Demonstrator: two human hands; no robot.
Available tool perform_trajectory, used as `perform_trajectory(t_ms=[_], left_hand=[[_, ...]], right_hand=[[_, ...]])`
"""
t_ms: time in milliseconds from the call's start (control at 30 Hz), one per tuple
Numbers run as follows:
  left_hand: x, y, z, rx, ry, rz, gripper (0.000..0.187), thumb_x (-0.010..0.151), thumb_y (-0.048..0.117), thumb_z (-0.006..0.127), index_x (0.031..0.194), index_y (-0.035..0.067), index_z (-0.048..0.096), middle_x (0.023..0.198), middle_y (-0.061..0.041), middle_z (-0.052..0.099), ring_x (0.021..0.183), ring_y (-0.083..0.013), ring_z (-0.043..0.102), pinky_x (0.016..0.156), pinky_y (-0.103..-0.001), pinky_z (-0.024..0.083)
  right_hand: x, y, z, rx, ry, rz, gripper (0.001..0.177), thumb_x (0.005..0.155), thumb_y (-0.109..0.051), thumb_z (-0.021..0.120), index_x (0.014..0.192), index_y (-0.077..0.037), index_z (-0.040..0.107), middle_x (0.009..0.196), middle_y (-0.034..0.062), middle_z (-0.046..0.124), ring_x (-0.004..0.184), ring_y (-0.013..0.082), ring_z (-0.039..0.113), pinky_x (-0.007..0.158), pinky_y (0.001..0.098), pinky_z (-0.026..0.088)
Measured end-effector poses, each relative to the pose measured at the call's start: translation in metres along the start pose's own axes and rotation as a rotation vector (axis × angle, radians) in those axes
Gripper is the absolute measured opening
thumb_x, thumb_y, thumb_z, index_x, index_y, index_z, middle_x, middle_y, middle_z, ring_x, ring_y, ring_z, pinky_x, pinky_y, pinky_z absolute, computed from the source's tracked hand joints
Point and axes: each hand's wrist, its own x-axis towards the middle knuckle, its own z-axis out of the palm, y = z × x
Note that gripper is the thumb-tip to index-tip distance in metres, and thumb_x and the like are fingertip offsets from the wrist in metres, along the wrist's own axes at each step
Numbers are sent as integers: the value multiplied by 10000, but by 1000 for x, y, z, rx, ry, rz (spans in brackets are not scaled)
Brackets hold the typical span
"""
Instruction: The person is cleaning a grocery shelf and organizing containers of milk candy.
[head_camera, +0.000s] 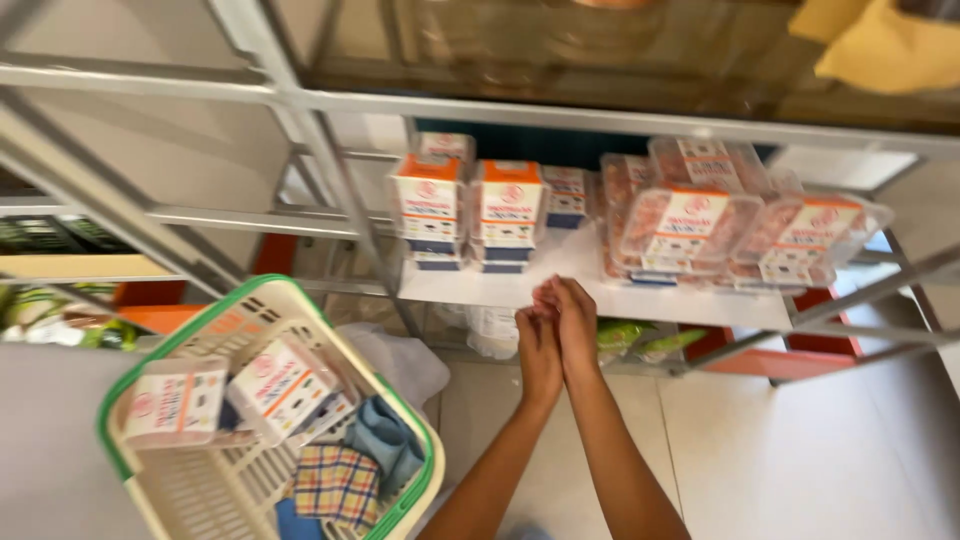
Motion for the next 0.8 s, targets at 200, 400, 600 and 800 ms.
perform_trajectory(t_ms=[200, 400, 600, 800], left_hand=[[-28, 150, -113, 168, -172, 102, 335, 943, 46, 572, 1263, 29, 475, 1145, -129, 646, 912, -195, 677, 735, -338, 565], [-48, 173, -298, 521, 294, 28, 226, 981, 88, 641, 1197, 35, 600, 959, -163, 685, 772, -222, 644, 657, -329, 530], [-57, 179, -348, 861, 704, 258, 375, 915, 91, 730, 1238, -8, 566, 1179, -216, 573, 1081, -380, 586, 927, -469, 473], [-52, 173, -354, 856, 857, 133, 596, 785, 136, 850, 1279, -1, 546, 1184, -247, 543, 1114, -400, 546, 977, -484, 446]], right_hand=[[-99, -33, 99, 44, -253, -106, 157, 1034, -162, 609, 972, -22, 641, 917, 52, 697, 841, 110, 650, 786, 250, 533], [-172, 22, 185, -543, -750, -421, 142, 988, -133, 644, 1055, -9, 666, 989, 128, 698, 881, 235, 681, 779, 335, 543], [-198, 101, 183, -1333, -1260, -567, 497, 821, -282, 796, 1194, 6, 639, 1238, 246, 602, 1167, 424, 564, 930, 507, 517], [-235, 68, 215, -1535, -1406, -509, 815, 681, -434, 890, 1278, 24, 576, 1335, 266, 517, 1255, 431, 434, 996, 521, 441]])
